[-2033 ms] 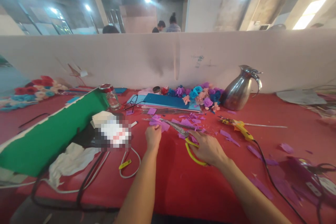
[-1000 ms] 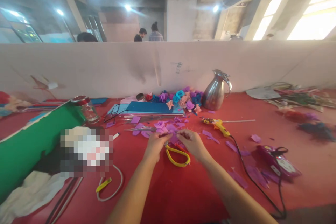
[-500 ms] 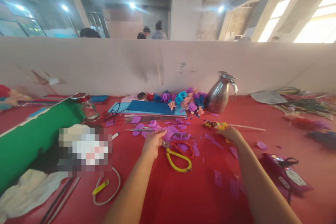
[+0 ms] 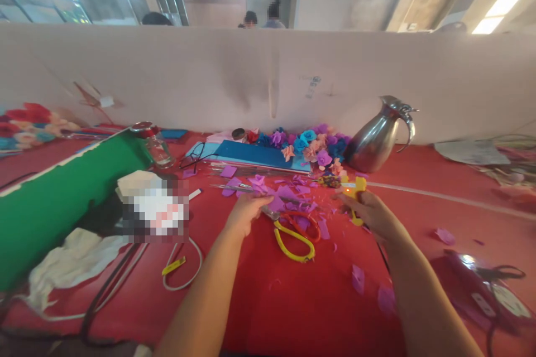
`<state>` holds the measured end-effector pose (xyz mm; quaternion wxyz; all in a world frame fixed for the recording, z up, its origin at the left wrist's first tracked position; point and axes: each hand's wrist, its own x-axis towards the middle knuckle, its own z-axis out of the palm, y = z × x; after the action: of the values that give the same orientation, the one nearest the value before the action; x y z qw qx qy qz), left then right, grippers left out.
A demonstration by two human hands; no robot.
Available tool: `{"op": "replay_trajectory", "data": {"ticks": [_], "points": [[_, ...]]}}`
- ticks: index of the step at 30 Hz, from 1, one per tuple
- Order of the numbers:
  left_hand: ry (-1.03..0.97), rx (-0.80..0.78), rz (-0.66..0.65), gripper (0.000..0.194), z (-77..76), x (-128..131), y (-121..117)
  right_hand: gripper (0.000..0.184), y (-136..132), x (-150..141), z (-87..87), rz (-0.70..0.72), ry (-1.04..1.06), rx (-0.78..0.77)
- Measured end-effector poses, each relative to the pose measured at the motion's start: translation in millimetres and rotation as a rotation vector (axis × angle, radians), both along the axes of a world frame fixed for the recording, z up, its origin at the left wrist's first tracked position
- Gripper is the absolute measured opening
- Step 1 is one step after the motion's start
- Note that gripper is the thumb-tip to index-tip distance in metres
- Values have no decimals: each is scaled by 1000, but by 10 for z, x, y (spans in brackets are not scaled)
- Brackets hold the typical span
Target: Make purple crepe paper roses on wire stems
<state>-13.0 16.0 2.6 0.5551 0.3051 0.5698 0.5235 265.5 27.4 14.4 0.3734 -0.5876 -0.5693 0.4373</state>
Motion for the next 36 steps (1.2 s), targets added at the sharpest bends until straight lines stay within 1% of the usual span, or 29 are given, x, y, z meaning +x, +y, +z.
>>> {"op": "replay_trajectory", "data": {"ticks": [1, 3, 5, 8, 10, 12, 15, 20, 28, 36], "points": [[32, -40, -22, 27, 20, -59, -50, 43, -89, -93, 37, 49, -7, 3], [90, -73, -20, 27, 27, -180, -172, 42, -274, -271, 52, 135, -33, 1], [172, -101, -10, 25, -11, -280, -302, 41, -459, -433, -6, 209, -31, 1], [255, -106, -50, 22, -115, -364, -445, 35, -695, -634, -149, 303, -42, 31], [298, -98, -89, 20, -189, -385, -482, 33, -802, -736, -220, 337, -121, 53], [355, -75, -110, 19, -252, -393, -479, 32, -863, -813, -248, 360, -210, 73], [426, -48, -129, 15, -311, -400, -449, 28, -883, -890, -236, 385, -295, 102], [474, -42, -141, 8, -334, -403, -434, 28, -867, -965, -211, 357, -455, 82], [529, -39, -150, 8, -384, -411, -438, 28, -878, -1040, -192, 353, -480, 40], [486, -49, -160, 6, -365, -404, -433, 28, -842, -1042, -215, 347, -555, 52]]}}
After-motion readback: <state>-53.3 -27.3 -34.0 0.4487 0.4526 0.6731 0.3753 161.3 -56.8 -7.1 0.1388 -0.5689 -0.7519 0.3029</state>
